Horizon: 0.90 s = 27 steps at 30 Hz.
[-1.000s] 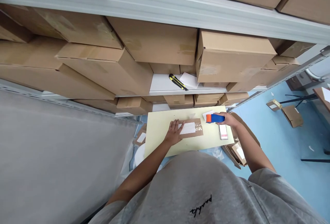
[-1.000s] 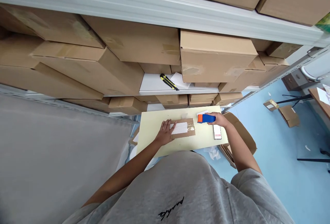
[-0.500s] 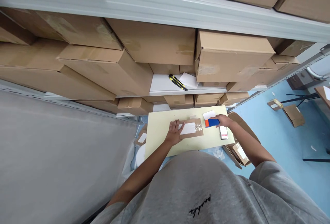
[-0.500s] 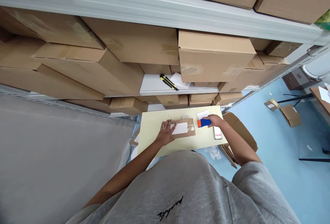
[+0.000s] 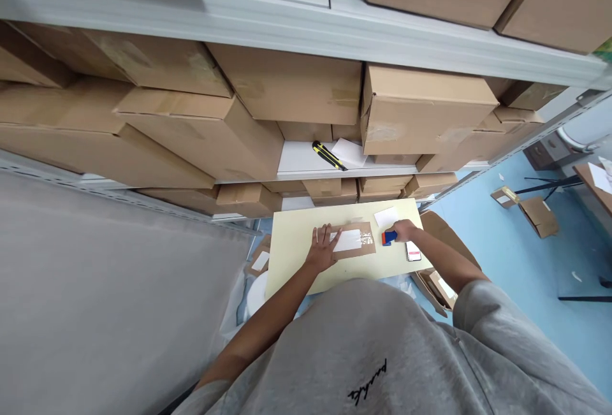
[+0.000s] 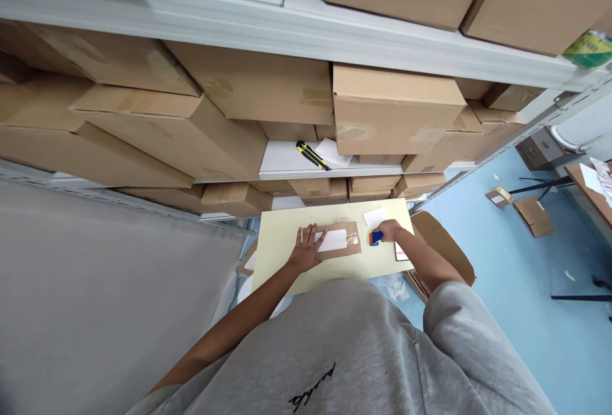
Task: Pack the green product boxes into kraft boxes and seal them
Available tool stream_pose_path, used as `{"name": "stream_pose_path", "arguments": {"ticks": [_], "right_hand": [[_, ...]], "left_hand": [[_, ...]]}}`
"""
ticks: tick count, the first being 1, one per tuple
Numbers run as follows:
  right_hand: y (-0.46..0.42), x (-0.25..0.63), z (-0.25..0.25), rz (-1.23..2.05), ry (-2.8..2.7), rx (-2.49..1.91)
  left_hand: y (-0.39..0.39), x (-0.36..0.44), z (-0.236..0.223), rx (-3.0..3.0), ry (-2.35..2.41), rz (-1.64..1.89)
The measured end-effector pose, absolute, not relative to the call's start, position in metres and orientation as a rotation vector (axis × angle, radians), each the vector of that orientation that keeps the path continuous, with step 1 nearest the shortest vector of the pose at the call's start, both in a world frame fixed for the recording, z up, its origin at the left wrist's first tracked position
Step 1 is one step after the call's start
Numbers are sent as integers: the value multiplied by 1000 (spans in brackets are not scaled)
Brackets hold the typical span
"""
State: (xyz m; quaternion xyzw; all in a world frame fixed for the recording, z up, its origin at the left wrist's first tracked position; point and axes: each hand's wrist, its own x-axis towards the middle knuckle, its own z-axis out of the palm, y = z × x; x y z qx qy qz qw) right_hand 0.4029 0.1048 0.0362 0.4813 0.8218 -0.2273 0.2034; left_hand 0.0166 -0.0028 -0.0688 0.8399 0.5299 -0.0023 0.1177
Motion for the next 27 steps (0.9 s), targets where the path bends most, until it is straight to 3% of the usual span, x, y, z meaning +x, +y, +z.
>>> {"name": "stream_pose_path", "arguments": {"ticks": [4,7,10,13,20,27], "right_hand": [[98,423,51,-808,2334,1738],[99,429,71,-1297,2452,1994],[95,418,89,-1767,2523,1959],[86,392,102,-1992,2526,1845],[71,341,119,-1899,2636,1661],[67,316,132,-1820,2724,1559]], "left_hand": [[-2,14,-69,2430,1521,45],[4,21,-61,2303,1543,164],[16,41,-38,1956,1606,424],[30,64,-4,1422,1466,729],[27,58,69,995,1185,921],[10,26,76,1175,1201,940]]}}
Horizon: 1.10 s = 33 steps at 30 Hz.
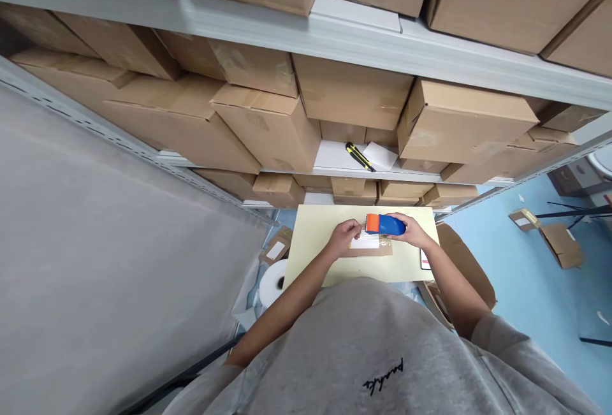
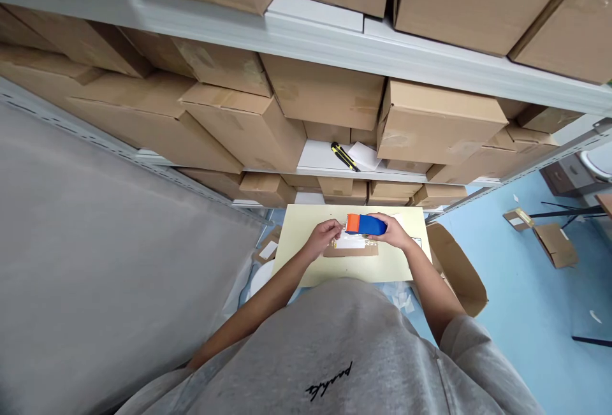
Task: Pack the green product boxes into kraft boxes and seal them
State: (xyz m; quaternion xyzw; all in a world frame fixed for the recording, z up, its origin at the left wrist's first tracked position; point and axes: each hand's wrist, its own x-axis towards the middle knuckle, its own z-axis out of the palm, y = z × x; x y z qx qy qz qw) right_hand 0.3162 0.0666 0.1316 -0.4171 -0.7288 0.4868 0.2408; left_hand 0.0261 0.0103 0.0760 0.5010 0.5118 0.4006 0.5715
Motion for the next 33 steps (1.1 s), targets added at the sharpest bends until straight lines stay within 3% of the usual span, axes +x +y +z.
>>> {"name": "stream_pose_path", "arguments": {"ticks": [10,19,33], "right_hand": [[70,348,153,1343,-2081,-1320],[57,335,107,1220,-2230,-1411],[69,344,87,1066,-2315,-1378]], "left_hand": [[-8,-92,24,1285,1352,993],[-16,-64,-61,1123,1404,896],[-27,-20,-106,914,1584,847]]}}
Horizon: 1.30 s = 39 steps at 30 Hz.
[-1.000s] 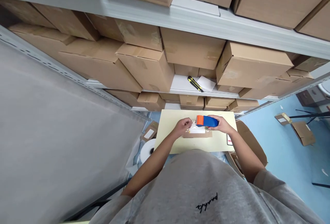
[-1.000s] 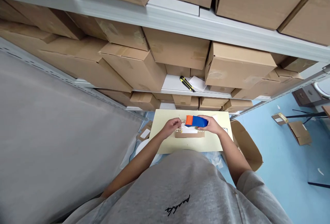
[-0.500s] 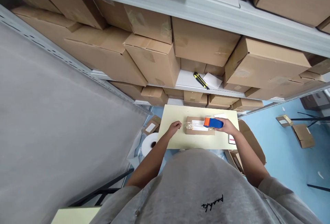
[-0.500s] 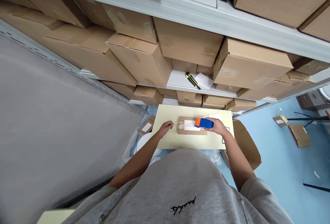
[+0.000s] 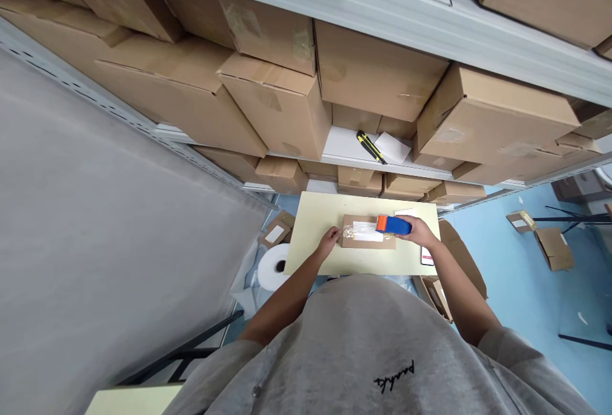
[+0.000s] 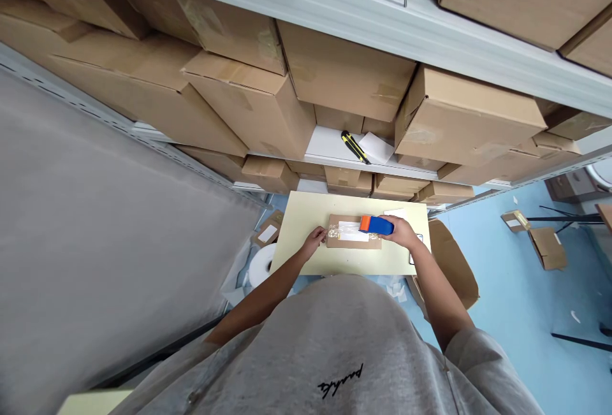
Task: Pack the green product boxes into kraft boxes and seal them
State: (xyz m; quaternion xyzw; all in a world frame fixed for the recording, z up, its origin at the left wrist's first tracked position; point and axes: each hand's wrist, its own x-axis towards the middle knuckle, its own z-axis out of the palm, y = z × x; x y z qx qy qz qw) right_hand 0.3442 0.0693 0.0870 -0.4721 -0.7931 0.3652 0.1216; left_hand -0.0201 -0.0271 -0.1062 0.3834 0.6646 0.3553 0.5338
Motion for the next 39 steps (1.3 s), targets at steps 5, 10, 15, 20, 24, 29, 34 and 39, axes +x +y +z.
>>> {"name": "stream_pose_path", "arguments": {"ticks": [5,10,15,20,24,29,34,39], "right_hand": [[70,350,75,1099,-2296,-1366],[70,353,62,1139,-2277,-1360],[70,357,51,1161,-2248,-1344],[75,363,43,1228,-2307,-1339],[86,400,42,1172,-2353,-1413],[86,469,40,1172,-2298,-1593],[72,476,21,1104,-2228,-1627],[68,469,15,1075,-2188,-1624]], "left_hand": [[-33,-14,-100,918,1777,814],[-19,2,-67,1788,1737,731],[10,27,-49,2347,1371,228],[16,31,-57,2371,1401,70],[14,25,-60,2381,1382,64],[18,19,-61,2369,1380,3],[27,33,-53,2422,1334,-83],[40,104,-40,2522,1166,-61]]}}
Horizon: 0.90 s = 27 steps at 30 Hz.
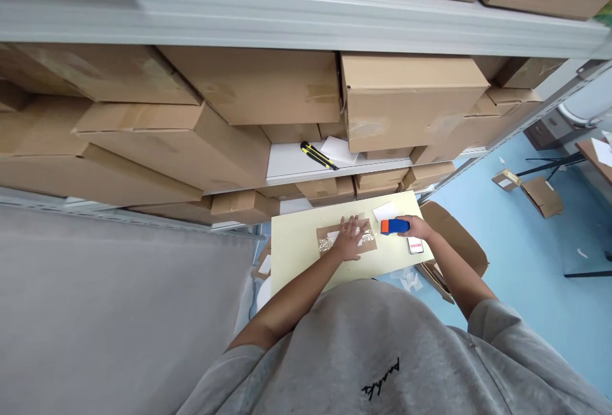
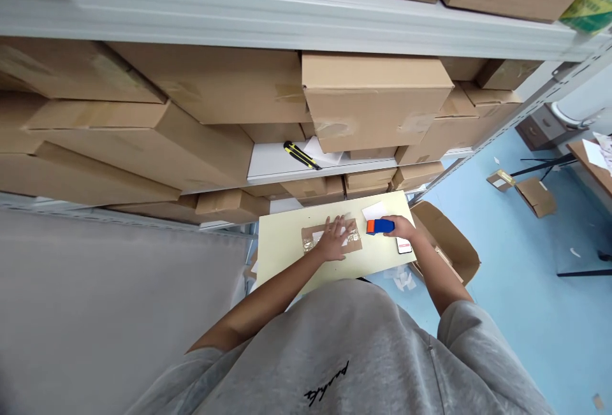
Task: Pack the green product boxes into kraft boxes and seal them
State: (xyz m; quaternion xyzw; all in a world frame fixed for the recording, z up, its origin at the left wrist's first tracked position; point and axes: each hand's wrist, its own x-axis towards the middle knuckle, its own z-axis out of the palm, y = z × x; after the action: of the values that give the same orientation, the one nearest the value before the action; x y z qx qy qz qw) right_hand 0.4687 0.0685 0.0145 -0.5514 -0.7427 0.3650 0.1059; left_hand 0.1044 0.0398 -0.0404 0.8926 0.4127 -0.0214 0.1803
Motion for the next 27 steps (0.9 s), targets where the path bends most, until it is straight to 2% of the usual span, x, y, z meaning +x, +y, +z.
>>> {"name": "stream_pose_path", "arguments": {"ticks": [3,6,14,20,27], "right_hand": [[70,469,21,1067,-2182,-1624],[72,467,36,1084,-2168,-1636],[82,410,109,1085,-2222,-1336],[102,346,122,996,-2506,-1186],[108,341,102,1103,-2510,-1176]], "left_hand": [[50,141,-38,2460,1170,-133],[61,144,-30,2393,1145,-100],[52,57,9,2312,1159,443],[14,-8,-11,2146,1313,542],[-26,-74,-46,1993,1376,667]]}}
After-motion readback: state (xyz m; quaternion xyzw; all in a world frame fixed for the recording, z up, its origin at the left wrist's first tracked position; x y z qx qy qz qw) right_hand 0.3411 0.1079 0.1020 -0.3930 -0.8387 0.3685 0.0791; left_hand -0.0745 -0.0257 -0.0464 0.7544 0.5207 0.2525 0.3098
